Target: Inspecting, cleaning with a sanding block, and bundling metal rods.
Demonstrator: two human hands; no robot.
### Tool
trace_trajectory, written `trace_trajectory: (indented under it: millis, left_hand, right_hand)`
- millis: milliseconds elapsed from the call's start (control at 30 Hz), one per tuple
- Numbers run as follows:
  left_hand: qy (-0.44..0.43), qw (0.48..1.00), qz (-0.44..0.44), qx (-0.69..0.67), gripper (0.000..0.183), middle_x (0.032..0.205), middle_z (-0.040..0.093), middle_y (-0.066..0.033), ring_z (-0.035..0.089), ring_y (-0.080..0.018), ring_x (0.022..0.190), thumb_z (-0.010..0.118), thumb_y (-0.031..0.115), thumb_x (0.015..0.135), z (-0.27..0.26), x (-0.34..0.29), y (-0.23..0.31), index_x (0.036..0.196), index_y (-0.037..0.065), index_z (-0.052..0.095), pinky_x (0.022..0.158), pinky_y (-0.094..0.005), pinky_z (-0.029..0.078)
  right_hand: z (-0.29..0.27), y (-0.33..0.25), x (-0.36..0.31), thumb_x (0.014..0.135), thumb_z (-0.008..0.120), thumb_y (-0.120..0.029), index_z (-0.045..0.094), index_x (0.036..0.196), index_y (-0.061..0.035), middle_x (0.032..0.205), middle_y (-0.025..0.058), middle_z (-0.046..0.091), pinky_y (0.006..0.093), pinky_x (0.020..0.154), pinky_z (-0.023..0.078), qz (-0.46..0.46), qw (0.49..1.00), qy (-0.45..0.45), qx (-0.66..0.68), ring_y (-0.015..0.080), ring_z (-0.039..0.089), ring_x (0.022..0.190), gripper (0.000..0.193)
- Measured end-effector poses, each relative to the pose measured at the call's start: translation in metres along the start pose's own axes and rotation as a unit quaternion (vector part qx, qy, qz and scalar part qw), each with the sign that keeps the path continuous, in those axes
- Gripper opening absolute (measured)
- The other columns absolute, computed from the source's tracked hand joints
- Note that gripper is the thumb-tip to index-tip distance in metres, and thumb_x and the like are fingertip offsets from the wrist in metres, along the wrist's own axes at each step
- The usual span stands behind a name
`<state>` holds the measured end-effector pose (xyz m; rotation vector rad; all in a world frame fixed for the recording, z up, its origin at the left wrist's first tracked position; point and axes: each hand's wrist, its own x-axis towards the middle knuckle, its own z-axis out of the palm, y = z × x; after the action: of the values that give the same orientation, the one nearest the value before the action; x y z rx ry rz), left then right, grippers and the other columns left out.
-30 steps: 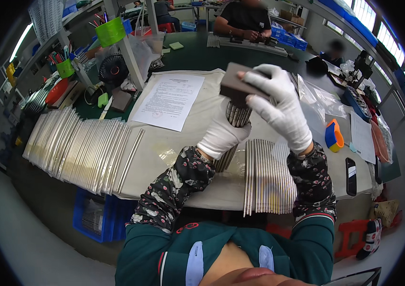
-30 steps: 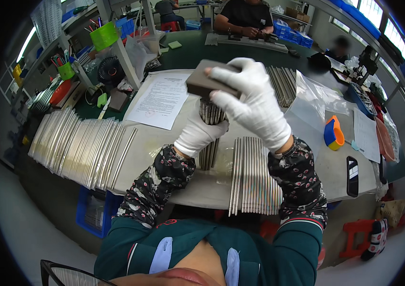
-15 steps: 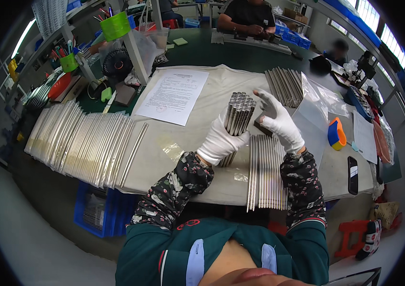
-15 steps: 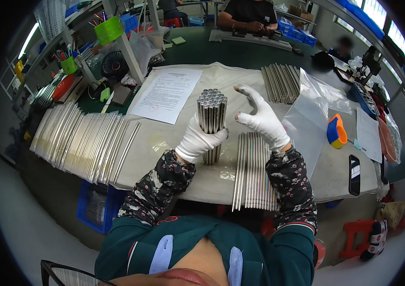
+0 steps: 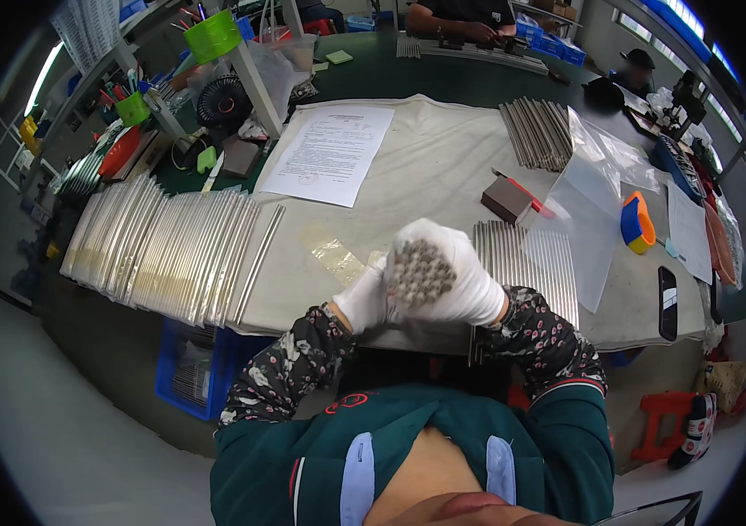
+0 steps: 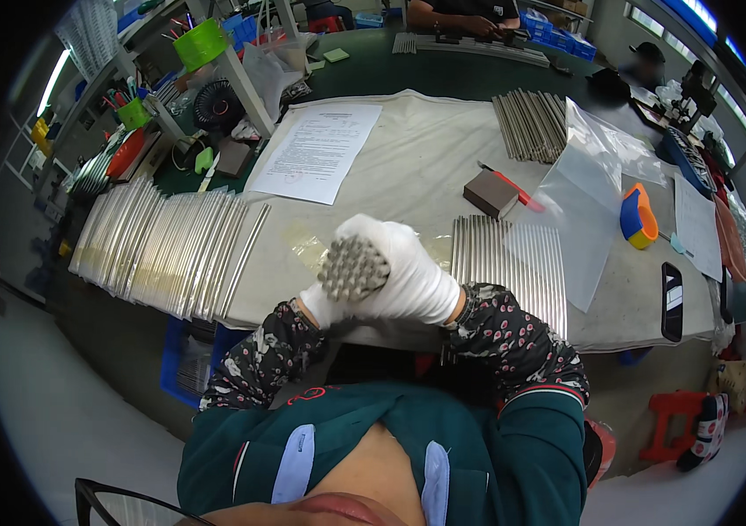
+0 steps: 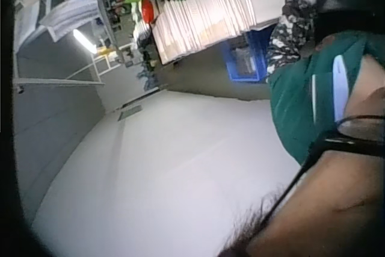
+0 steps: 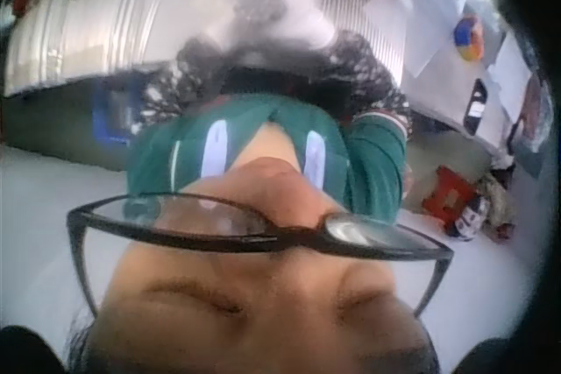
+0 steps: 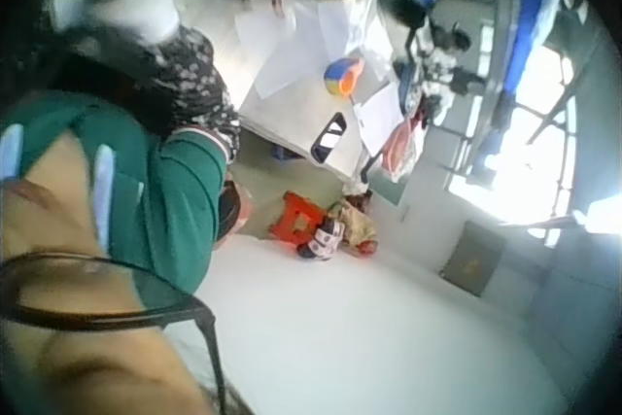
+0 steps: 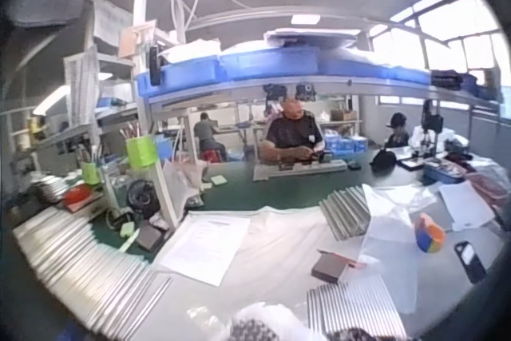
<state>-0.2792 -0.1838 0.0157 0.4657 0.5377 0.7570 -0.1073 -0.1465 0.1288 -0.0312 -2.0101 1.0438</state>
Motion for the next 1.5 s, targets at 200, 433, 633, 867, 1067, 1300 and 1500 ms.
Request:
trace_trajectory:
  millis: [200, 433, 633, 867, 1067, 1300, 1500]
  left_hand:
    - [0.089, 0.989, 0.092, 0.073, 0.024, 0.085, 0.065, -0.0092, 0.066, -0.0219, 0.069, 0.068, 0.024, 0.087, 0.095, 0.008, 0.052, 0.098, 0.004, 0.059, 0.065, -0.0384, 0.056]
    - [0.144, 0.784, 0.408, 0.445, 0.040, 0.083, 0.057, 0.0002, 0.057, -0.0088, 0.076, 0.072, 0.003, 0.072, 0.149, 0.003, 0.084, 0.106, 0.003, 0.053, 0.068, -0.0272, 0.050]
    - [0.174, 0.687, 0.533, 0.462, 0.028, 0.073, 0.056, 0.0014, 0.052, -0.0080, 0.065, 0.074, 0.004, 0.070, 0.116, 0.029, 0.079, 0.091, 0.006, 0.056, 0.062, -0.0266, 0.049]
    - [0.151, 0.729, 0.497, 0.445, 0.042, 0.094, 0.062, 0.0002, 0.056, -0.0059, 0.083, 0.072, 0.003, 0.074, 0.110, 0.043, 0.093, 0.111, 0.003, 0.052, 0.075, -0.0241, 0.050]
    - [0.174, 0.759, 0.470, 0.416, 0.047, 0.096, 0.059, 0.0026, 0.055, -0.0052, 0.083, 0.071, 0.002, 0.074, 0.107, 0.049, 0.101, 0.116, 0.005, 0.051, 0.075, -0.0234, 0.048]
    - [0.181, 0.756, 0.474, 0.414, 0.049, 0.095, 0.059, 0.0001, 0.055, -0.0077, 0.084, 0.068, -0.001, 0.071, 0.103, 0.064, 0.118, 0.117, 0.003, 0.051, 0.076, -0.0254, 0.048]
    - [0.182, 0.783, 0.451, 0.388, 0.054, 0.098, 0.059, -0.0011, 0.057, -0.0092, 0.090, 0.070, 0.001, 0.070, 0.103, 0.075, 0.122, 0.120, 0.003, 0.049, 0.080, -0.0255, 0.048]
  right_hand:
    - [0.027, -0.009, -0.014, 0.074, 0.056, -0.020, 0.050, 0.071, -0.0108, 0.063, -0.0004, 0.048, 0.0314, 0.056, 0.040, -0.396, 0.776, -0.279, -0.404, 0.0180, 0.051, 0.057, 0.011]
    - [-0.028, 0.020, 0.004, 0.079, 0.056, -0.017, 0.057, 0.083, -0.0105, 0.087, 0.0020, 0.058, 0.0302, 0.082, 0.048, -0.416, 0.616, -0.293, -0.602, 0.0193, 0.057, 0.086, 0.008]
    - [-0.055, 0.010, -0.005, 0.071, 0.056, -0.011, 0.055, 0.075, -0.0096, 0.085, 0.0039, 0.056, 0.0347, 0.079, 0.049, -0.248, 0.752, -0.332, -0.514, 0.0245, 0.056, 0.085, 0.004]
    - [-0.125, 0.096, -0.014, 0.076, 0.066, -0.036, 0.057, 0.120, -0.0083, 0.111, 0.0192, 0.059, 0.0470, 0.092, 0.045, 0.104, 0.729, 0.041, -0.676, 0.0379, 0.056, 0.106, 0.053]
    - [-0.135, 0.122, -0.025, 0.076, 0.070, -0.040, 0.056, 0.131, -0.0168, 0.114, 0.0242, 0.058, 0.0482, 0.092, 0.045, 0.312, 0.767, -0.019, -0.561, 0.0403, 0.055, 0.107, 0.061]
    - [-0.115, 0.002, 0.084, 0.080, 0.070, -0.023, 0.066, 0.119, -0.0110, 0.110, 0.0214, 0.055, 0.0364, 0.089, 0.045, -0.095, 0.937, 0.050, -0.333, 0.0333, 0.056, 0.101, 0.041]
    - [-0.145, 0.027, 0.099, 0.076, 0.071, -0.029, 0.073, 0.105, -0.0148, 0.090, 0.0171, 0.062, 0.0417, 0.078, 0.050, -0.040, 0.884, 0.131, -0.448, 0.0309, 0.060, 0.088, 0.032]
